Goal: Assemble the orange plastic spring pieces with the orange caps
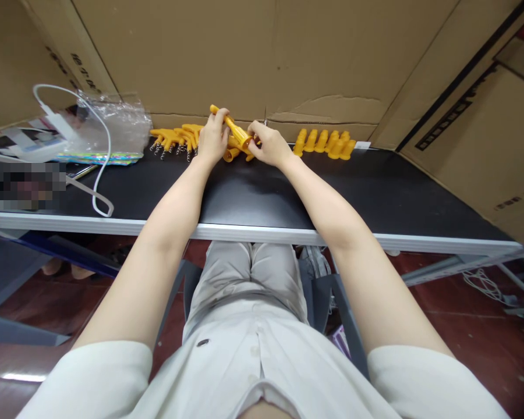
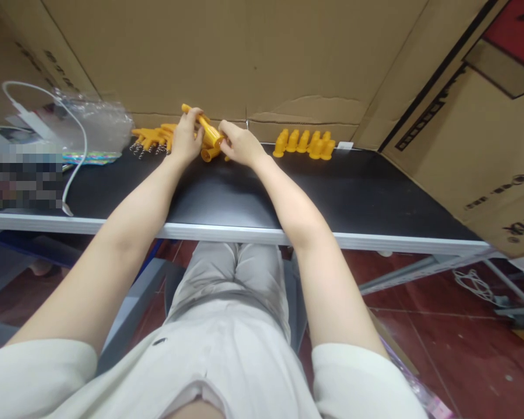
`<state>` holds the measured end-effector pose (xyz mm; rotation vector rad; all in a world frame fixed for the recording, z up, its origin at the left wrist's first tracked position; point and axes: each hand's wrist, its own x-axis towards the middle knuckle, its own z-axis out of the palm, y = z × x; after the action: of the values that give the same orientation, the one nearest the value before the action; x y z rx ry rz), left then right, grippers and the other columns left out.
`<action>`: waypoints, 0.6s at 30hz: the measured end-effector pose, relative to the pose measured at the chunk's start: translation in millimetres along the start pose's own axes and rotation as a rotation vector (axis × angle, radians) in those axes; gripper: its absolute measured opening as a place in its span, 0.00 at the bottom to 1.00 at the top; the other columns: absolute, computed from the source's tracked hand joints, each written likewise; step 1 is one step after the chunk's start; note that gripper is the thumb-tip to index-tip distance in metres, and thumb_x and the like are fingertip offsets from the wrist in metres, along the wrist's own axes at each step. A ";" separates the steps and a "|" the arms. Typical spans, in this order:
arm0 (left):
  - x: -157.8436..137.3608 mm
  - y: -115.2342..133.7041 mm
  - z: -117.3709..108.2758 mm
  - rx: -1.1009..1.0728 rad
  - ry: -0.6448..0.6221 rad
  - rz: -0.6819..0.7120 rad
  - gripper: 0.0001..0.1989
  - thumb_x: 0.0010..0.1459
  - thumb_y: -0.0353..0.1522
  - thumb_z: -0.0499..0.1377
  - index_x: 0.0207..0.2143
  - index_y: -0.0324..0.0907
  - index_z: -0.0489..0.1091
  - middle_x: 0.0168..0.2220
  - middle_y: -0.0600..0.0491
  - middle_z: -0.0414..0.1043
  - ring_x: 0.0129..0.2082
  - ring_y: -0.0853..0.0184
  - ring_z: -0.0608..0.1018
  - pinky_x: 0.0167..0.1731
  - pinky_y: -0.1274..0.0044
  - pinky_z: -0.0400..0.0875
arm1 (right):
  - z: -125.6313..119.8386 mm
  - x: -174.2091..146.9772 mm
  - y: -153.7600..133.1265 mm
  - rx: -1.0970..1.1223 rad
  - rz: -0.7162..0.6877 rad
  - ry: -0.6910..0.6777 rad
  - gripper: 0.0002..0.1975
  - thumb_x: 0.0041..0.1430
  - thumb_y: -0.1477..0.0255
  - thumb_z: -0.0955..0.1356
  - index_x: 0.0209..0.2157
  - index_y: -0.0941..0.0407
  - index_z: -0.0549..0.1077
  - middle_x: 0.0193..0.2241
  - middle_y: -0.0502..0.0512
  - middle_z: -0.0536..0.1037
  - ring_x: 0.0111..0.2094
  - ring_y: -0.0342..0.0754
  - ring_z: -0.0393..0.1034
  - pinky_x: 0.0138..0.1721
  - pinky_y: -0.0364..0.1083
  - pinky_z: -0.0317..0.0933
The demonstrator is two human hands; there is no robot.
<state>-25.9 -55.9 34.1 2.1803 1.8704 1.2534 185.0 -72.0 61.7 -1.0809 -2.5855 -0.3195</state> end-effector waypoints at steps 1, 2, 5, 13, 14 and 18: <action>0.4 -0.4 0.1 0.015 0.014 -0.014 0.28 0.78 0.43 0.53 0.77 0.58 0.63 0.73 0.43 0.69 0.70 0.42 0.76 0.73 0.53 0.68 | 0.5 0.5 1.4 0.019 0.017 0.007 0.23 0.78 0.77 0.54 0.67 0.63 0.67 0.59 0.67 0.78 0.57 0.55 0.77 0.63 0.53 0.67; 0.9 -0.8 0.0 0.031 0.034 -0.028 0.27 0.78 0.44 0.53 0.76 0.57 0.64 0.73 0.43 0.68 0.71 0.41 0.76 0.73 0.52 0.67 | 1.3 1.7 2.7 0.037 0.037 0.016 0.24 0.79 0.77 0.53 0.67 0.62 0.67 0.58 0.66 0.79 0.56 0.54 0.77 0.63 0.52 0.67; 1.4 0.2 -1.4 0.074 0.063 -0.060 0.27 0.78 0.47 0.54 0.75 0.58 0.64 0.73 0.43 0.65 0.72 0.39 0.74 0.73 0.52 0.66 | 7.6 9.4 9.4 0.095 0.114 0.053 0.26 0.81 0.76 0.51 0.69 0.61 0.68 0.58 0.65 0.80 0.57 0.53 0.79 0.64 0.53 0.68; -6.1 24.3 -14.5 0.176 0.049 -0.177 0.26 0.75 0.38 0.54 0.72 0.58 0.68 0.70 0.39 0.70 0.68 0.37 0.77 0.70 0.48 0.67 | 47.9 42.7 52.4 0.575 0.073 0.395 0.37 0.84 0.42 0.51 0.60 0.54 0.76 0.51 0.59 0.82 0.53 0.55 0.82 0.63 0.60 0.74; -6.5 26.6 -15.4 0.209 0.032 -0.190 0.25 0.75 0.36 0.53 0.71 0.56 0.69 0.70 0.38 0.70 0.68 0.37 0.78 0.70 0.49 0.67 | 49.9 43.3 53.9 0.559 0.054 0.403 0.39 0.82 0.38 0.52 0.59 0.55 0.76 0.53 0.60 0.82 0.56 0.56 0.81 0.66 0.61 0.72; -6.4 31.5 -14.0 0.294 -0.041 -0.161 0.22 0.77 0.36 0.52 0.69 0.54 0.71 0.70 0.38 0.69 0.69 0.40 0.77 0.72 0.54 0.64 | 48.4 36.4 47.6 0.348 0.034 0.289 0.36 0.81 0.40 0.59 0.57 0.57 0.78 0.56 0.66 0.83 0.61 0.63 0.77 0.72 0.66 0.63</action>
<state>-7.5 -77.0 55.3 2.1046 2.2858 0.9517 185.2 0.0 34.5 -0.8804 -2.2550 -0.0120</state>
